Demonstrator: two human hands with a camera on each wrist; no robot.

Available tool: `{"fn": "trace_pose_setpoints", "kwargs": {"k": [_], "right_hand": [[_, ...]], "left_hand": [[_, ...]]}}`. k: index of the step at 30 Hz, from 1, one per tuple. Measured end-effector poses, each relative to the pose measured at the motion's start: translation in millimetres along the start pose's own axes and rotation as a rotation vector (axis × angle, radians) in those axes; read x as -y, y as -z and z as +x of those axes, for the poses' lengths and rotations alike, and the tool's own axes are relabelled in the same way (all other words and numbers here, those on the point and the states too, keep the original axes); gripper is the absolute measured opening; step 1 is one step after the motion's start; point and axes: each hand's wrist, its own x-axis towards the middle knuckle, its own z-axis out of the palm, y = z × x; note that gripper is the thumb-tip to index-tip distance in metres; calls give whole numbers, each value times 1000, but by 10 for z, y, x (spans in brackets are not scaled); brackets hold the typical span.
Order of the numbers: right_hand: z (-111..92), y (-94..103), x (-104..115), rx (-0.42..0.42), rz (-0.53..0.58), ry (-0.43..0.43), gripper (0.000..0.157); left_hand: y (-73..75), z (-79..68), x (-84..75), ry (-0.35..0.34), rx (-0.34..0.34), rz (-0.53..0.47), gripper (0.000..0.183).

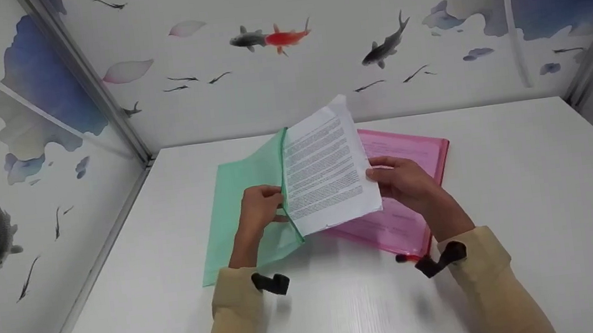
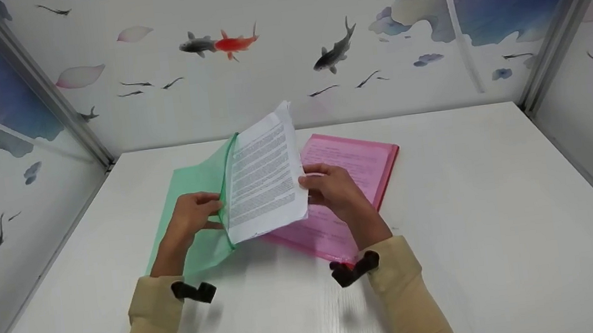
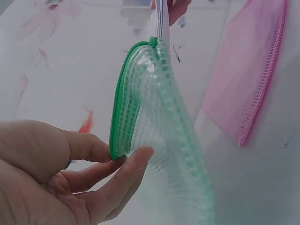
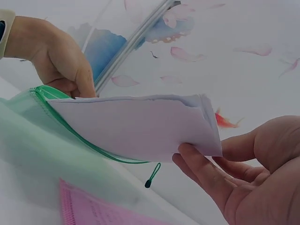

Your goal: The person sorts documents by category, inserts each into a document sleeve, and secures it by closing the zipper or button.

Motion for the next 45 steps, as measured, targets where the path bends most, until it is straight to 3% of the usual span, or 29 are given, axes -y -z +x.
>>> {"fn": "trace_pose_setpoints", "kwargs": {"k": [7,19,30,45], "right_hand": [[-25,48,28,148,17,44,60],[-40,14,25,254,5,65,72],[-13,-61,-16,245,-13,100,71],[8,-242,-103,196,-66,88,71]], "left_hand": [[-14,11,13,-12,-14,0,32],[-7,-3,-7,-9,37,-33,38],[-40,-10,-33,13,55,-87,38],[-101,-9,-45,20,58,-63,36]]}}
